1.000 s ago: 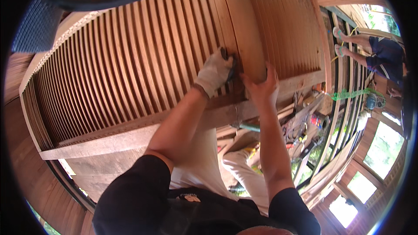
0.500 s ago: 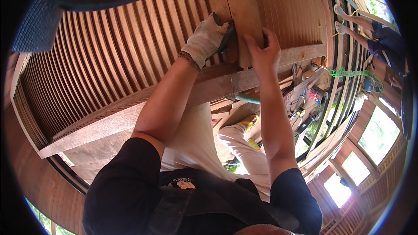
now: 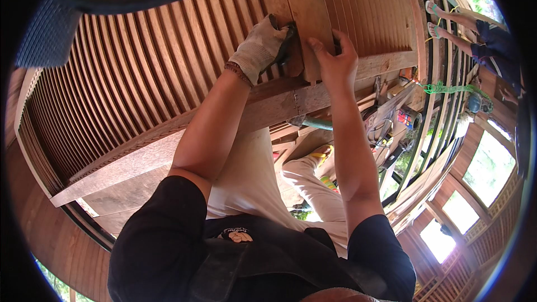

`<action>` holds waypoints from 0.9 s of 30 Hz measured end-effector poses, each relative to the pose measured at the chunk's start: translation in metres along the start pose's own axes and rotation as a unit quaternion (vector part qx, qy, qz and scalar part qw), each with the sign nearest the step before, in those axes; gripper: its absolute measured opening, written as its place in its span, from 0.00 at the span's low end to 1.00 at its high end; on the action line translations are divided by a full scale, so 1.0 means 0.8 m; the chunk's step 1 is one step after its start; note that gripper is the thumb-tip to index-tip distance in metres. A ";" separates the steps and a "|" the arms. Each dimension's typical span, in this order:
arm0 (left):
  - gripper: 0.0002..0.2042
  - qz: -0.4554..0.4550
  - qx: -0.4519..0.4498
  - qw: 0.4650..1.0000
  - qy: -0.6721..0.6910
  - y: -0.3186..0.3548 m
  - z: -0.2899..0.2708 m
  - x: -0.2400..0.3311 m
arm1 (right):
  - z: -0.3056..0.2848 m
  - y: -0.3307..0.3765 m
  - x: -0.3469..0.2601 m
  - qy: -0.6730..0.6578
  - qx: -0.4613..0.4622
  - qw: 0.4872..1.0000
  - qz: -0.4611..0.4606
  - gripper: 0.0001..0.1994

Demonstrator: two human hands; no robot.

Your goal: The person fits wooden slats into a curved wooden frame, using a hammer to tap pieces into place. They adjust the slats repeatedly to ensure alignment and secure them within the structure.

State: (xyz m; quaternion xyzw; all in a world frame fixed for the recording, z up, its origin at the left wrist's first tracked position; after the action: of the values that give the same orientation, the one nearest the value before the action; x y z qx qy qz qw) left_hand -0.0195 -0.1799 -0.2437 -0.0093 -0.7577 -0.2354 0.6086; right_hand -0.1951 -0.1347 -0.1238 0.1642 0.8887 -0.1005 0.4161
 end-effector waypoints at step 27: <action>0.22 0.011 0.114 0.993 -0.009 0.025 0.004 0.043 | 0.004 -0.013 -0.027 0.126 -0.107 0.986 -0.026 0.44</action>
State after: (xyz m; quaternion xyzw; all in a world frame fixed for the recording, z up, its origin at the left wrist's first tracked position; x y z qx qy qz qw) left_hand -0.0252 -0.1705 -0.2052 0.0496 -0.7847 -0.1409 0.6016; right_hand -0.1841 -0.1500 -0.1086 0.1072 0.9437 0.0065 0.3130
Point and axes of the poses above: each hand's wrist, its own y-axis away from the middle knuckle, its own z-axis out of the palm, x = y × z, the point moved 1 cm from there along -y, towards the middle knuckle, and after that the axes turned 9 degrees about x, right-handed, at the moved point
